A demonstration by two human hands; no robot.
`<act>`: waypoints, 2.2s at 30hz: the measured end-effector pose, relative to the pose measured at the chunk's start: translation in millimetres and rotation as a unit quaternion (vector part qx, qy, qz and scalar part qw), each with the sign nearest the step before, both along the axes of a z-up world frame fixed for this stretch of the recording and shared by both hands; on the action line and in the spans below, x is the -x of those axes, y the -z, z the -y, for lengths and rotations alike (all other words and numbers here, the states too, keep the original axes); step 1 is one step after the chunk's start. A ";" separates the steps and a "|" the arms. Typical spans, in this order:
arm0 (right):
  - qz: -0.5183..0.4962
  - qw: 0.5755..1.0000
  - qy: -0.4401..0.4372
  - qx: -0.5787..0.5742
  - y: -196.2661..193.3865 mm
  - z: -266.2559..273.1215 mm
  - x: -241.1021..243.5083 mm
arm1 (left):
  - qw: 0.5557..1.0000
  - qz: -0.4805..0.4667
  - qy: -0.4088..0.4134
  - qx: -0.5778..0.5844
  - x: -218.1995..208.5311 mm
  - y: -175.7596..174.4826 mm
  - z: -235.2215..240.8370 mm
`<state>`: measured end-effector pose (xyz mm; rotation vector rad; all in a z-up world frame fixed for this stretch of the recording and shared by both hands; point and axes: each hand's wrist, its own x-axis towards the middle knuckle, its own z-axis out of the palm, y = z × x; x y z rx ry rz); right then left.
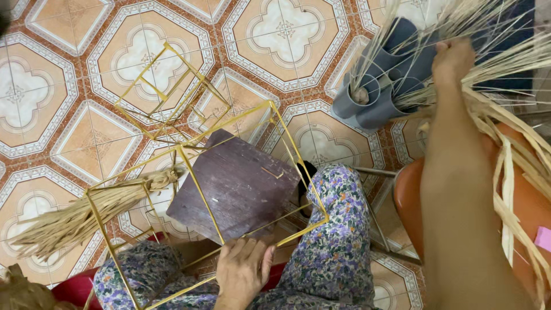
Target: The person sits on the floor and weaves thin dried plant strips into a yellow wire frame. They use scissors to cut tape and strips, then thread the strips through the frame to build up the basket structure.
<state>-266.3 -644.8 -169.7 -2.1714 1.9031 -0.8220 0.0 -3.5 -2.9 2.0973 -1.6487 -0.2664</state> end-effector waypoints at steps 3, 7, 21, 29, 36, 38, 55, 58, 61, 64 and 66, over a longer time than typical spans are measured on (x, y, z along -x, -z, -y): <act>0.088 0.995 0.034 -0.020 -6.5 -22.7 -35.0 | 1.000 0.006 -0.002 0.028 0.3 -3.2 0.9; -0.037 0.991 -0.109 0.069 -17.2 -58.4 -72.5 | 0.999 0.008 0.004 0.031 0.4 -7.5 1.6; -0.050 0.988 -0.139 -0.049 -50.8 -182.6 -185.2 | 0.998 0.014 -0.005 0.065 2.2 -10.0 -1.5; -0.043 0.989 -0.088 -0.109 -43.9 -224.7 -213.0 | 0.997 0.022 -0.011 0.070 3.5 -8.2 -3.1; -0.077 0.986 -0.128 -0.075 -54.3 -234.5 -210.1 | 0.997 0.028 -0.013 0.076 2.8 -9.0 -1.6; -0.070 0.986 -0.112 -0.106 -53.7 -234.4 -210.8 | 0.995 0.026 -0.010 0.091 2.9 -10.2 -1.6; 0.445 0.888 -0.114 0.000 -120.5 -221.1 -179.6 | 0.978 -0.119 -0.034 0.171 0.7 -20.9 -7.3; 0.548 0.813 -0.178 0.081 -148.4 -182.6 -178.8 | 0.954 -0.217 -0.054 0.199 -4.0 -20.7 -12.8; 0.599 0.765 -0.231 0.054 -163.0 -152.7 -182.5 | 0.935 -0.274 -0.061 0.215 -4.8 -22.5 -17.6; 0.494 0.848 -0.191 0.002 -166.7 -141.9 -189.3 | 0.931 -0.290 -0.053 0.217 -6.3 -27.0 -18.8; 0.417 0.895 -0.155 -0.029 -164.9 -136.5 -192.2 | 0.921 -0.320 -0.057 0.216 -7.3 -30.2 -16.9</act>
